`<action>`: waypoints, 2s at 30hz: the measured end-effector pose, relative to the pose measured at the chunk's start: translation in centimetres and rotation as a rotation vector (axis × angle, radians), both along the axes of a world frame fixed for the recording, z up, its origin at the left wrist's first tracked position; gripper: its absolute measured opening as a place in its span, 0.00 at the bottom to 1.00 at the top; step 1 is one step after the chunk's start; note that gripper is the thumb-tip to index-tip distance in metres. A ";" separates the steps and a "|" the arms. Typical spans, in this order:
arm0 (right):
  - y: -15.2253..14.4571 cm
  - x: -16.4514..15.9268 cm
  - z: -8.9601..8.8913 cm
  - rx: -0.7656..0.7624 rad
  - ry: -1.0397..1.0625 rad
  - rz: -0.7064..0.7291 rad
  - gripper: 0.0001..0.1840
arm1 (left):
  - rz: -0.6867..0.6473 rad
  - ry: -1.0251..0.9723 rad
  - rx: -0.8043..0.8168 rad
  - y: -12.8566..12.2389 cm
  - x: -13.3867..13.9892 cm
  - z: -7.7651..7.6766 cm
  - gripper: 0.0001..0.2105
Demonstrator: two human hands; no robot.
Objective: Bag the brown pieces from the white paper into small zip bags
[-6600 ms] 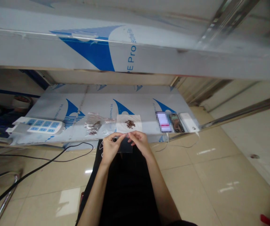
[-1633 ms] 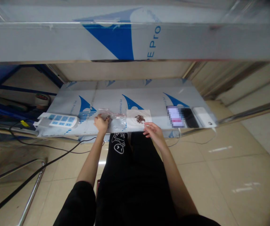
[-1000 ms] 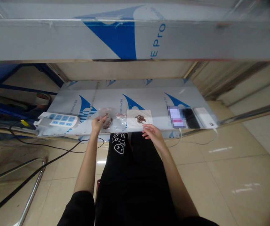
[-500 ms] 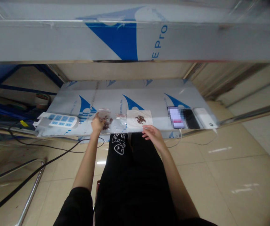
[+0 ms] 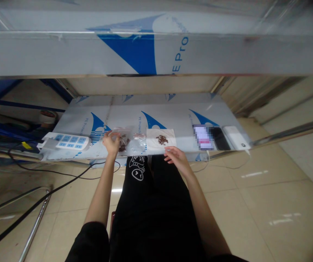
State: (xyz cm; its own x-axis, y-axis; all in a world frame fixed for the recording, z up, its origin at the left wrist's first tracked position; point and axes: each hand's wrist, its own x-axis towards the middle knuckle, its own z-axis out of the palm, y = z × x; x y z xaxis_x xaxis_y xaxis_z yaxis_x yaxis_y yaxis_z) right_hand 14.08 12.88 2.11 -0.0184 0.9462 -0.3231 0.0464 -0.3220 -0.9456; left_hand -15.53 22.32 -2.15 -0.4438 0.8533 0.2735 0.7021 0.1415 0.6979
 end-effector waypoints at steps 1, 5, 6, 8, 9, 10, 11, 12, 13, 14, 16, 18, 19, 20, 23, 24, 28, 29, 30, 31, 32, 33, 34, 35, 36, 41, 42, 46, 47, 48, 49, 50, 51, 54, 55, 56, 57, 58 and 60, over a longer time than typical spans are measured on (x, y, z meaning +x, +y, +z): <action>0.0 0.0 0.1 0.003 -0.005 0.004 0.17 | -0.019 -0.088 0.049 -0.3 0.3 0.3 0.10; -0.1 -0.5 0.8 0.066 -0.049 0.024 0.17 | -0.185 -0.575 0.078 -2.3 2.9 2.0 0.11; -0.1 -0.7 1.1 0.098 -0.058 0.020 0.18 | -0.261 -0.657 0.039 -3.1 3.8 2.6 0.11; -0.1 -1.2 1.6 0.171 -0.068 -0.002 0.22 | -0.411 -0.715 -0.035 -4.7 5.9 3.8 0.12; -0.2 -1.5 1.9 0.203 -0.069 -0.005 0.24 | -0.508 -0.729 -0.093 -5.5 6.9 4.4 0.12; -0.2 -1.7 2.2 0.225 -0.069 0.005 0.25 | -0.619 -0.741 -0.174 -6.2 7.9 4.9 0.11; -0.3 -1.8 2.4 0.228 -0.068 0.024 0.24 | -0.707 -0.740 -0.247 -6.9 8.8 5.2 0.11; -0.4 -1.9 2.6 0.212 -0.065 0.055 0.22 | -0.770 -0.743 -0.283 -7.5 9.5 5.5 0.11; -0.4 -1.9 2.8 0.181 -0.060 0.088 0.20 | -0.797 -0.746 -0.299 -7.9 10.1 5.7 0.11; -0.5 -1.9 2.8 0.148 -0.056 0.109 0.19 | -0.801 -0.748 -0.303 -8.2 10.6 5.7 0.12; -0.6 -1.9 2.9 0.099 -0.051 0.113 0.20 | -0.767 -0.764 -0.284 -8.6 11.1 5.5 0.13; -0.7 -1.8 2.8 0.083 -0.045 0.091 0.22 | -0.720 -0.780 -0.253 -8.7 11.4 5.2 0.14; -0.6 -1.7 2.7 0.076 -0.042 0.077 0.22 | -0.693 -0.785 -0.231 -8.8 11.4 5.1 0.16; -0.6 -1.7 2.7 0.066 -0.038 0.066 0.22 | -0.660 -0.785 -0.206 -8.8 11.5 5.0 0.18; -0.5 -1.4 2.6 0.046 -0.026 0.020 0.22 | -0.547 -0.734 -0.111 -9.0 11.4 4.9 0.21; -0.5 -1.3 2.5 0.044 -0.023 0.001 0.21 | -0.513 -0.699 -0.079 -9.2 11.4 5.0 0.22; -0.5 -0.8 2.3 0.018 0.002 -0.059 0.20 | -0.445 -0.584 0.038 -9.7 11.6 5.2 0.23; -0.5 -0.8 2.3 0.006 0.015 -0.058 0.20 | -0.436 -0.583 0.051 -9.9 11.8 5.3 0.23; -0.5 -0.8 2.3 -0.003 0.028 -0.050 0.20 | -0.426 -0.588 0.050 -10.1 12.1 5.5 0.23; -0.6 -0.9 2.3 -0.008 0.038 -0.035 0.20 | -0.421 -0.590 0.030 -10.3 12.4 5.8 0.22; -0.6 -1.0 2.4 -0.007 0.045 -0.021 0.20 | -0.422 -0.587 -0.004 -10.6 12.7 6.2 0.20; -0.7 -1.1 2.4 -0.004 0.046 -0.006 0.20 | -0.433 -0.579 -0.044 -10.8 13.1 6.6 0.17; -0.7 -1.3 2.5 0.002 0.043 0.008 0.19 | -0.451 -0.567 -0.079 -11.1 13.4 7.0 0.15; -0.8 -1.4 2.6 0.008 0.038 0.020 0.18 | -0.470 -0.559 -0.103 -11.4 13.8 7.4 0.13; -0.9 -1.5 2.8 0.013 0.032 0.030 0.18 | -0.488 -0.558 -0.117 -11.6 14.0 7.8 0.12; -1.1 -1.5 3.4 0.039 0.041 0.080 0.15 | -0.515 -0.623 -0.124 -12.3 14.6 9.0 0.13; -1.1 -1.5 3.6 0.040 0.053 0.100 0.16 | -0.513 -0.623 -0.123 -12.3 14.6 9.1 0.14; -1.0 -1.5 3.6 0.030 0.073 0.139 0.17 | -0.496 -0.580 -0.133 -12.1 14.5 9.4 0.16; -1.0 -1.5 3.6 0.030 0.070 0.140 0.18 | -0.490 -0.570 -0.134 -12.0 14.5 9.5 0.16; -0.9 -1.5 3.5 0.030 0.067 0.139 0.18 | -0.485 -0.564 -0.136 -12.0 14.5 9.5 0.16; -0.9 -1.5 3.5 0.031 0.066 0.138 0.18 | -0.480 -0.562 -0.140 -11.9 14.6 9.5 0.16; -0.9 -1.5 3.4 0.031 0.068 0.137 0.17 | -0.475 -0.566 -0.143 -11.9 14.7 9.5 0.15; -0.9 -1.4 3.4 0.030 0.072 0.134 0.17 | -0.468 -0.575 -0.146 -11.8 14.7 9.4 0.15; -0.8 -1.3 3.4 0.018 0.080 0.129 0.16 | -0.455 -0.638 -0.155 -11.8 14.8 9.1 0.14; -0.8 -1.3 3.4 0.011 0.080 0.130 0.16 | -0.451 -0.661 -0.157 -11.8 14.8 9.1 0.14; -0.9 -1.3 3.4 0.005 0.081 0.130 0.16 | -0.451 -0.680 -0.161 -11.8 14.8 9.0 0.14; -0.9 -1.4 3.3 0.000 0.081 0.131 0.16 | -0.452 -0.692 -0.165 -11.8 14.7 9.0 0.14; -0.9 -1.4 3.3 -0.005 0.081 0.134 0.16 | -0.455 -0.696 -0.169 -11.9 14.6 8.9 0.14; -0.9 -1.7 3.4 -0.014 0.077 0.144 0.16 | -0.457 -0.688 -0.171 -11.9 14.4 8.9 0.14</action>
